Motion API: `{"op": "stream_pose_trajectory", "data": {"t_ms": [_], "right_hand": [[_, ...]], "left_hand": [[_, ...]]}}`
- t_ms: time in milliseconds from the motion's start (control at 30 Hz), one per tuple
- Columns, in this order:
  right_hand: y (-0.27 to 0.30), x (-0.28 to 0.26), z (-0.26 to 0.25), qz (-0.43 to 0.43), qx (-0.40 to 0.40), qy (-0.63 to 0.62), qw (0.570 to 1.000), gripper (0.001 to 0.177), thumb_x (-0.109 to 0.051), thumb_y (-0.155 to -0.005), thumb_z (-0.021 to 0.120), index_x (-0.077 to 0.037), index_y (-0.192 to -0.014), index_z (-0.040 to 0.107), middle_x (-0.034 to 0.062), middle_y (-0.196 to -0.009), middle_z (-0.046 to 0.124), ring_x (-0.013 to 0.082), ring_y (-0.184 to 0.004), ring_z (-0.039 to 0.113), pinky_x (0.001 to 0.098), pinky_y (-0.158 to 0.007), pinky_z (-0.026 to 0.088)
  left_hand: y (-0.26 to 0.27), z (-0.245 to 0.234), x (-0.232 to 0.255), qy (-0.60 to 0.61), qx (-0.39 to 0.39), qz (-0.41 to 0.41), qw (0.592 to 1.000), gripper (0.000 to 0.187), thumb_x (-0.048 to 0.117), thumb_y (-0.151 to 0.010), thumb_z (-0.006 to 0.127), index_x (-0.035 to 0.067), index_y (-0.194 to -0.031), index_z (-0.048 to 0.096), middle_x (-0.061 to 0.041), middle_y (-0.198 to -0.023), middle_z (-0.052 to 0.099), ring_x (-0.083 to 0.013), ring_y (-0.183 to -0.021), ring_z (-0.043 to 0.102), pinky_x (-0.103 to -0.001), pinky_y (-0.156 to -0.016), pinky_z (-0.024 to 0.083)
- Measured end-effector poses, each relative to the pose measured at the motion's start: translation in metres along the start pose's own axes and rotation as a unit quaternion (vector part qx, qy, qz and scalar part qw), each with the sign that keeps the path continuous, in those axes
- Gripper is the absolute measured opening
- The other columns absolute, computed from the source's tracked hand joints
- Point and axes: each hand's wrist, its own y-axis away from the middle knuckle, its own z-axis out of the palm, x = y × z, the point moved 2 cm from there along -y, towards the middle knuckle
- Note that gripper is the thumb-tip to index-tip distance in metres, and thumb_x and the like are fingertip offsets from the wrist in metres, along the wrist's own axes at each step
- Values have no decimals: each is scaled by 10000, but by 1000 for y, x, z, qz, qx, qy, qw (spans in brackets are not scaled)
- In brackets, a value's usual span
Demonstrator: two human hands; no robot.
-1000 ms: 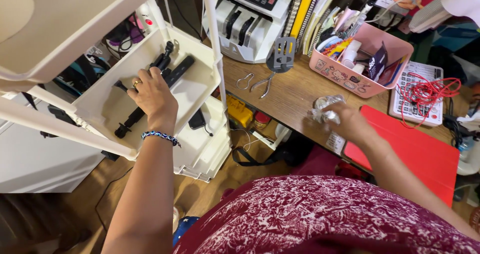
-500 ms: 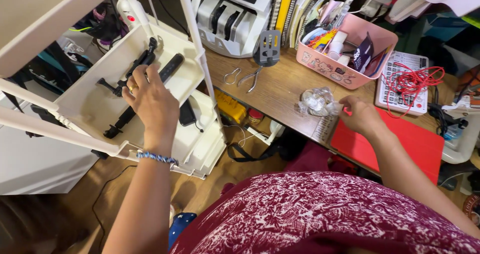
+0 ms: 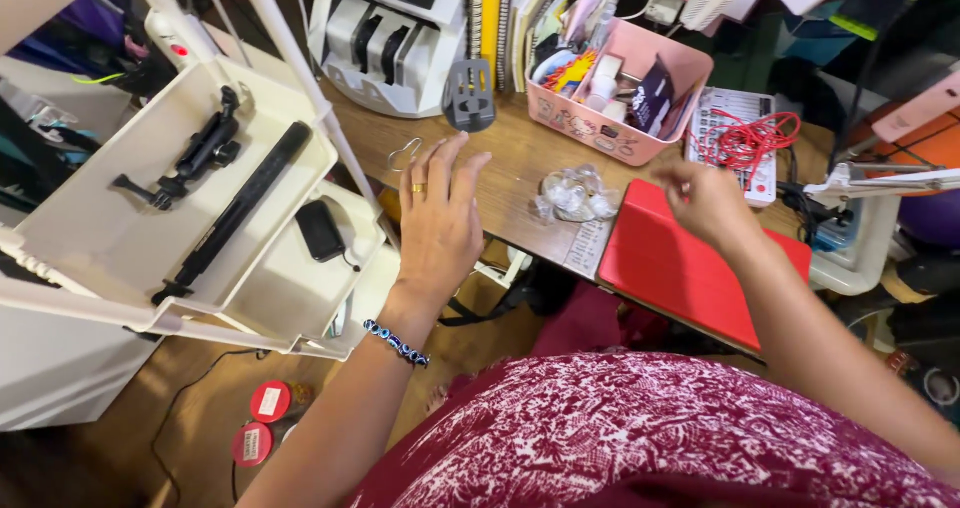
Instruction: The person moves a plastic shelf unit, places small electronics and cases onto its tiers, then gathers several small objects from a desk and puts them into a black shoulder bag before closing it.
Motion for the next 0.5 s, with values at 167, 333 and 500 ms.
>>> {"op": "stream_pose_trajectory", "data": {"t_ms": [167,333,500], "right_hand": [[-104,39,12,-4,42,-107,993,262,-112,-969,552,-57,-1148,735,157,-1021,771,281,-970,767,382,-874,593],[-201,55,68,44,-5,80,996,375,-350,-878,747,-59,-1112,786,259,-1074,731,407,-992,720,455,-906,564],[-222,30,95,67,-15,98,993,662,-525,-735,849,-45,-1173,723,269,-1170,688,416,-1070,677,502,-879,537]], "left_hand": [[-6,7,25,22,-1,21,1000,500,-25,-854,617,83,-1339,568,-157,-1444,500,-369,-1374,459,-548,-1205,318],[17,0,43,18,-20,-5,1000,489,-29,-840,615,73,-1317,574,-152,-1430,515,-366,-1344,489,-524,-1174,347],[43,-38,30,-32,-17,-45,998,452,-47,-828,604,80,-1262,609,-141,-1399,523,-360,-1304,519,-496,-1140,394]]}}
